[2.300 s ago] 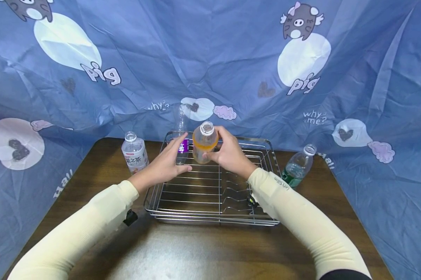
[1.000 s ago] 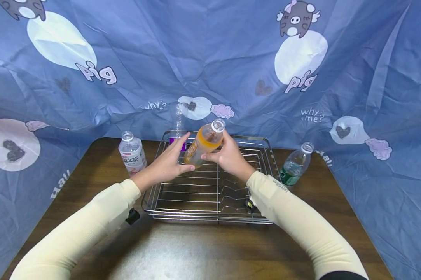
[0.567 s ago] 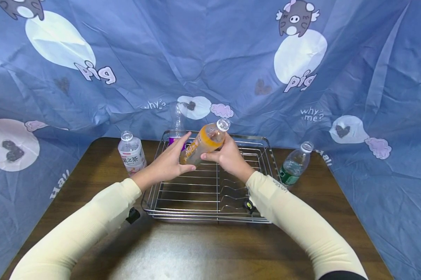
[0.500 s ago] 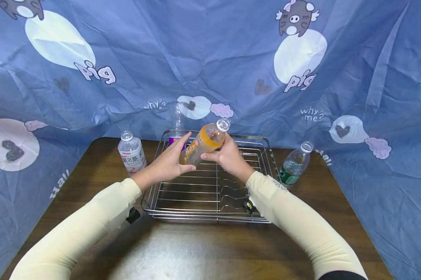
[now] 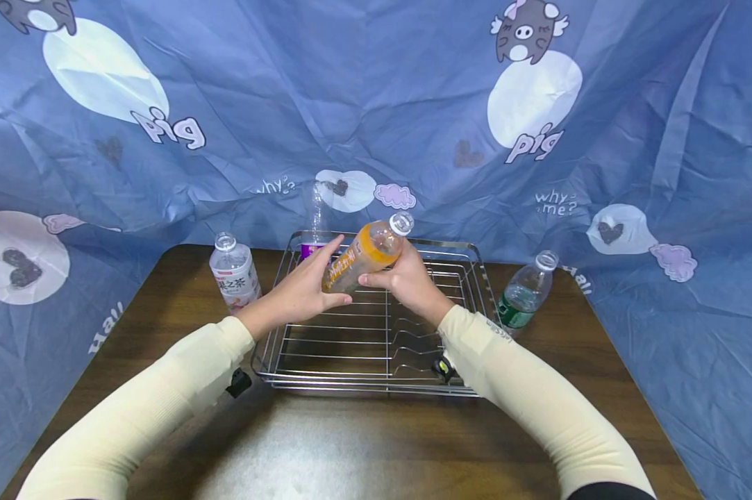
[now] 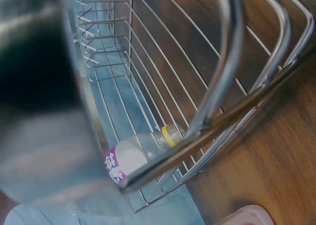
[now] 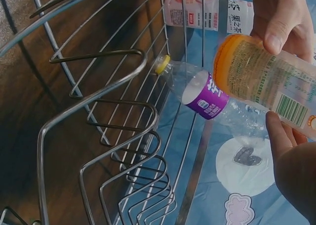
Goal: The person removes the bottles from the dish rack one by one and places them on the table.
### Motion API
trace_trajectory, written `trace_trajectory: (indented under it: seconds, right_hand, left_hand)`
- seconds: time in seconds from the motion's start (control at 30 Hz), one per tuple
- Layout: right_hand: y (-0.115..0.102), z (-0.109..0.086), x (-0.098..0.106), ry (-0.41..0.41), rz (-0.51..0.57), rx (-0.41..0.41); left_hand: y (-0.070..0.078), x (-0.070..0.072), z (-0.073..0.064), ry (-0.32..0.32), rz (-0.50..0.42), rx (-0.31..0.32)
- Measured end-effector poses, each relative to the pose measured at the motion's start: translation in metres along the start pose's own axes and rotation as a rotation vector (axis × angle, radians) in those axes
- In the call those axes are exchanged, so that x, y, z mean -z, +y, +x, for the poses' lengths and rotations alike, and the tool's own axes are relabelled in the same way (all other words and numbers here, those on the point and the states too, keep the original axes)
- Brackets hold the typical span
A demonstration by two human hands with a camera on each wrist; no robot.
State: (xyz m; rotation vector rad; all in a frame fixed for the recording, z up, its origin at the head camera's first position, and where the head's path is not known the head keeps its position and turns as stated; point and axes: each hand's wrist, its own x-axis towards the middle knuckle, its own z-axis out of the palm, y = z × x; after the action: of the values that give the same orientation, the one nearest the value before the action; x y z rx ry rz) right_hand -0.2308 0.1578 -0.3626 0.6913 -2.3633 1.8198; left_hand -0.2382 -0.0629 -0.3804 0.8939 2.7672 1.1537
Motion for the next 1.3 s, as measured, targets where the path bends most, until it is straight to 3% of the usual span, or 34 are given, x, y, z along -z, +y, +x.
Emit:
trace_trajectory:
  seconds: [0.47, 1.13, 1.3]
  right_hand:
    - [0.0025, 0.0008, -0.001, -0.008, 0.089, -0.006]
    - [0.0007, -0.002, -0.0009, -0.03, 0.115, -0.011]
    - [-0.0002, -0.0022, -0.0001, -0.072, 0.097, -0.042]
  left_hand:
    - [-0.0002, -0.0022, 0.0001, -0.009, 0.02, -0.008]
    - [0.0028, -0.002, 0.0003, -0.012, 0.04, -0.001]
    - [0.0016, -0.0016, -0.002, 0.003, 0.039, 0.006]
